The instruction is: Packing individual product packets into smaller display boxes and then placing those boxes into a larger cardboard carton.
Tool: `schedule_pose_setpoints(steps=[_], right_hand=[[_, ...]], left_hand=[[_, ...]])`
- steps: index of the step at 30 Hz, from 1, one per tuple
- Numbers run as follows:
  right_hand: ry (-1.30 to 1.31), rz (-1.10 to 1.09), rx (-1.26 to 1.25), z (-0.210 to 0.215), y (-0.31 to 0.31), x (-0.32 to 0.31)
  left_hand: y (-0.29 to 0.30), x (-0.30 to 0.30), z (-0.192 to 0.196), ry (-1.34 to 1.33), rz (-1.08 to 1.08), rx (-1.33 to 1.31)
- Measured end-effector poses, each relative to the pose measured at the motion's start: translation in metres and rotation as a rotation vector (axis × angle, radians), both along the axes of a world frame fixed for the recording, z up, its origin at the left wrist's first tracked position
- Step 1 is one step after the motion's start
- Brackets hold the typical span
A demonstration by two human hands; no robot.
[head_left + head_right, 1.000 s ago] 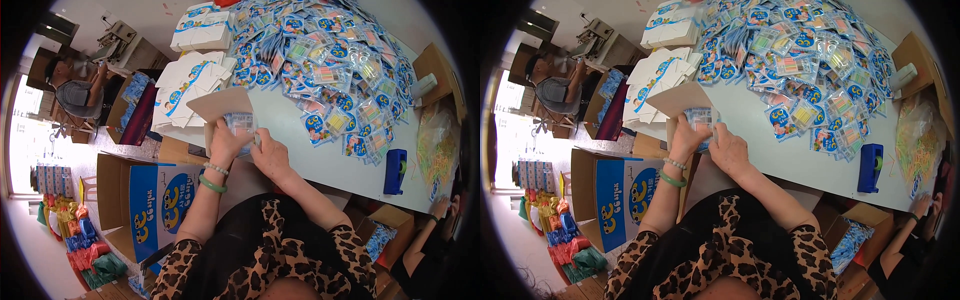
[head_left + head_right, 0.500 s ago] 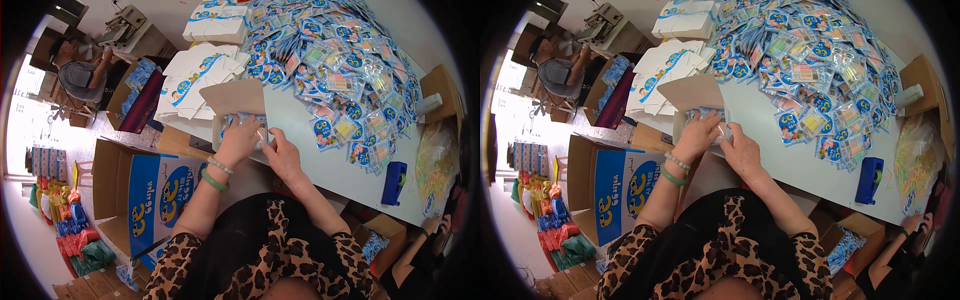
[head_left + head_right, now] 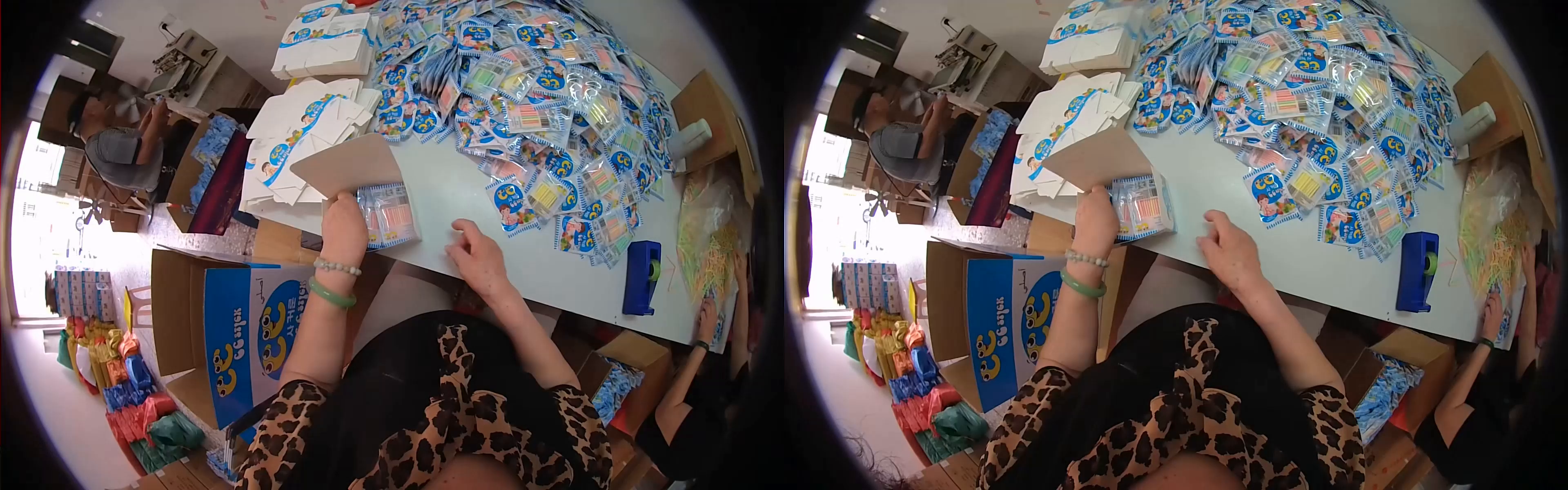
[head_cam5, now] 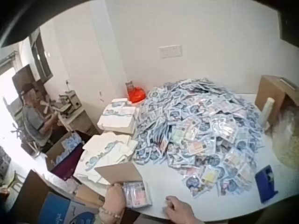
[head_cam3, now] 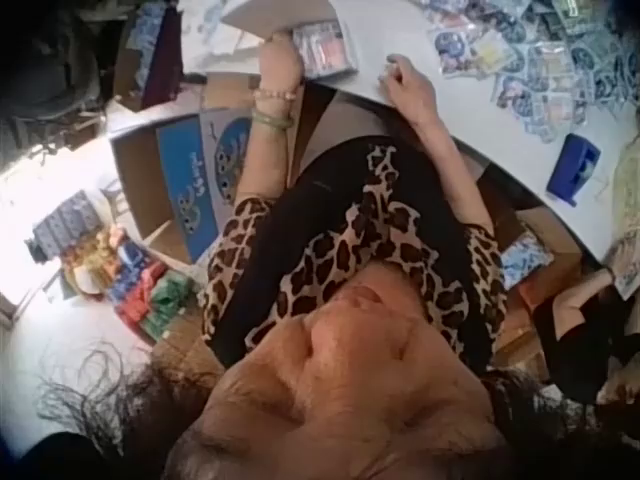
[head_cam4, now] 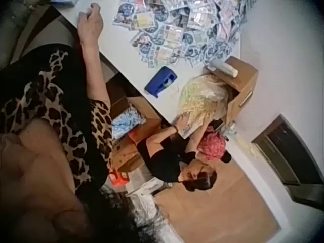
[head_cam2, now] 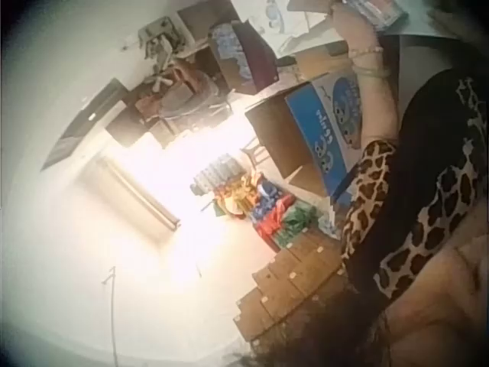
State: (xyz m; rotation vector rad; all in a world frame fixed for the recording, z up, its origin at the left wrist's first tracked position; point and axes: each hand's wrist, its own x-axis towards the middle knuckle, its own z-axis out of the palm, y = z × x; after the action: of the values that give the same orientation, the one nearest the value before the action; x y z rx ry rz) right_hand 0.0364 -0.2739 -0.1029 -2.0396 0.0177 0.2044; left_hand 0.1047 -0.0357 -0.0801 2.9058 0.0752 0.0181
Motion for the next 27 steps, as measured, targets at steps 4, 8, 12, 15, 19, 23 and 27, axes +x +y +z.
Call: schedule_pose_setpoints(steps=[4,8,12,15,19,23,27], right_hand=[[-0.38,0.146,0.092,0.007,0.026,0.006],[-0.573,0.299,0.021,-0.002,0.039,0.021],[-0.714,0.293,-0.144,-0.009,0.04,0.028],[-0.742,0.315,-0.2,-0.019,0.043,0.026],[-0.735,0.315,-0.234,-0.02,0.043,0.023],[-0.664,0.175,-0.124,0.001,0.04,0.016],[-0.636,0.175,-0.252,0.001,0.025,0.012]], left_hand=[[-0.004,0.005,-0.006,-0.075,0.093,-0.004],[-0.004,0.008,0.003,-0.026,0.112,-0.053],[-0.011,-0.001,0.015,-0.06,0.094,-0.041],[-0.009,-0.008,0.017,-0.02,0.189,0.066],[-0.012,-0.019,0.032,-0.018,0.042,0.149],[-0.033,-0.032,0.049,-0.233,-0.232,0.108],[-0.01,-0.024,-0.013,-0.081,-0.524,-0.178]])
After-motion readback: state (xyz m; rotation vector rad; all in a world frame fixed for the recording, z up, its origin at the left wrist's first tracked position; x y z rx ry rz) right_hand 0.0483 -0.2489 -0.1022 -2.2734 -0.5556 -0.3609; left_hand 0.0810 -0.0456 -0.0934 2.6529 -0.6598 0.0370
